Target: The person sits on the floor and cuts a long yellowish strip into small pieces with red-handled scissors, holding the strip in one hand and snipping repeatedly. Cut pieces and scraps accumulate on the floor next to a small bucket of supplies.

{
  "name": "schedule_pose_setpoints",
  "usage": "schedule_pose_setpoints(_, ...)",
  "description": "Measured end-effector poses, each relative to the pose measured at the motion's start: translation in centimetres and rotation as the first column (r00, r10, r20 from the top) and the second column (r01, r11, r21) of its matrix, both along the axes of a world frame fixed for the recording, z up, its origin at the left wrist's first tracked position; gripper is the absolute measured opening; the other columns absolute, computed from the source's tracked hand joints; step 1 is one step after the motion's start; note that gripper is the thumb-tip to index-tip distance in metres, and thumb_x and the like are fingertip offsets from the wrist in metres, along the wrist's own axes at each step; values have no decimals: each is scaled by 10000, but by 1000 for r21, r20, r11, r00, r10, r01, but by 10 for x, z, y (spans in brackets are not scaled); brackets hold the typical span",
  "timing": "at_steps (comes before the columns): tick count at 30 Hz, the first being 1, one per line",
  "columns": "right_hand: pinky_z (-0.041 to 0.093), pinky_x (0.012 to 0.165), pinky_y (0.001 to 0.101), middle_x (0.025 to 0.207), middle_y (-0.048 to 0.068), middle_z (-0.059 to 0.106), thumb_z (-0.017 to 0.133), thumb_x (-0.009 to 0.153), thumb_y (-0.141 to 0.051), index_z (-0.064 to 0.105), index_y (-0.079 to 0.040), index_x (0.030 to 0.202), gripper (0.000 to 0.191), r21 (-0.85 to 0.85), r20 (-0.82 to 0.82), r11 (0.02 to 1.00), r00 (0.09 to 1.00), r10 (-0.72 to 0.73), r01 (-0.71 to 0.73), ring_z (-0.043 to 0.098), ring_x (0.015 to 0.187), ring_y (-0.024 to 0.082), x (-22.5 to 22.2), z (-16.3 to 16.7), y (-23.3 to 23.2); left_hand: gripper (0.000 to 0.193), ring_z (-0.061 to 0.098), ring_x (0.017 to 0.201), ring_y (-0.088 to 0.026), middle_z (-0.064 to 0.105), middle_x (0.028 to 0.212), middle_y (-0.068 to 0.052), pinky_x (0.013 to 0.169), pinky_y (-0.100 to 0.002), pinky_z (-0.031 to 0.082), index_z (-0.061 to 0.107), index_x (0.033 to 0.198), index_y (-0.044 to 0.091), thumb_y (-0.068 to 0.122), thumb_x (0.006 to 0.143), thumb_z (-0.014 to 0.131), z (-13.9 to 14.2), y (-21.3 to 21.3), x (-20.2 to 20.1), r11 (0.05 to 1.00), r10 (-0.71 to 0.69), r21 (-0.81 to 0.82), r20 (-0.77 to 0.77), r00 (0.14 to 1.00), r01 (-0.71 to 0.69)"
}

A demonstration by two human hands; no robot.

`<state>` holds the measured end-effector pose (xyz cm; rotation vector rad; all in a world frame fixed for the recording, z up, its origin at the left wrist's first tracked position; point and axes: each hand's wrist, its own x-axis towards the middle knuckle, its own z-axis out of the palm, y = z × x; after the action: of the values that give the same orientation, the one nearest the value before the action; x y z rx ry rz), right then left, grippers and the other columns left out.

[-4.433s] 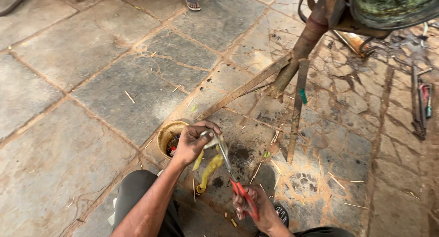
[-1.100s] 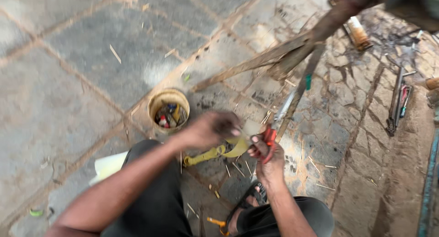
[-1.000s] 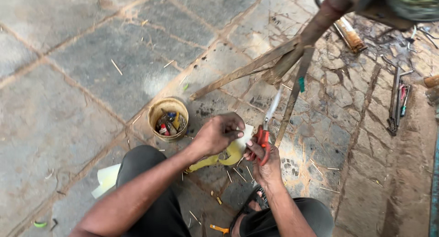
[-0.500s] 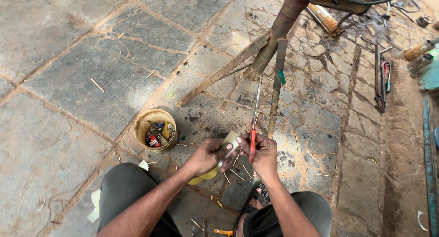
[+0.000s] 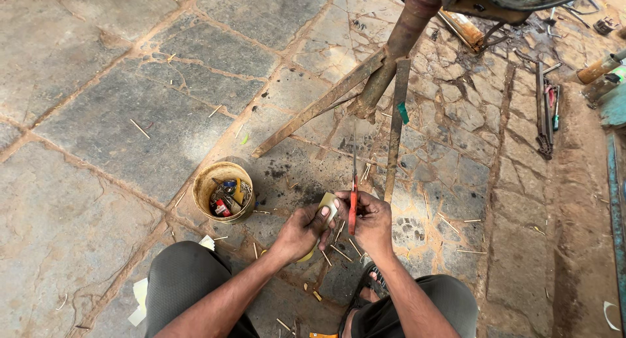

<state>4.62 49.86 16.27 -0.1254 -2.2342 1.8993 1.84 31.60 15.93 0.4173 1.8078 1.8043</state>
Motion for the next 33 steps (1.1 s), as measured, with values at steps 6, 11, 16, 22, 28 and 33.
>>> schedule_pose_setpoints(6,571,634,227,889,60,770,768,880,-12,753,0,1134,254,-41,14,999,999,33,-33,678,712,73,1,-7,-4,379,592,480,-98,587,561,-36,523,-292,503,607,916,49,323,1094,414,5,2,6,998,63,-11,-1,998,-63)
schedule_pose_setpoints(11,652,789,297,1054,107,760,768,875,-18,717,-20,1195,324,-17,-185,1000,983,20,-23,736,914,157,4,-9,-2,224,539,456,-128,589,589,-8,453,-324,460,600,988,186,308,1053,423,2,6,2,967,184,-199,97,978,-162)
schedule_pose_setpoints(16,585,923,359,1182,58,735,774,805,-10,685,-37,1126,334,-428,116,901,993,-17,65,744,1106,208,8,-34,-26,341,515,604,-80,577,680,-3,540,-254,443,602,914,66,295,1111,445,-16,8,-13,824,538,275,-104,837,-495)
schedule_pose_setpoints(22,652,829,350,856,120,772,765,926,-98,751,13,975,122,-240,203,969,973,115,-64,763,776,177,1,-82,-53,298,532,597,-100,577,691,-10,545,-274,467,564,911,66,291,1087,479,-11,3,-31,654,537,467,268,800,-595)
schedule_pose_setpoints(28,520,533,247,793,92,747,823,851,-88,774,18,987,179,-359,391,920,870,301,-157,619,590,117,9,-88,-53,239,446,529,-95,522,690,12,462,-272,412,525,957,113,302,1077,442,8,-44,-75,566,660,246,436,611,-787)
schedule_pose_setpoints(33,537,521,249,787,92,782,833,806,-112,780,-2,980,213,-318,484,932,815,319,-176,670,592,118,12,-77,-54,273,409,509,-97,516,686,12,450,-268,397,546,947,108,304,1086,415,16,-74,-98,499,706,208,465,534,-841)
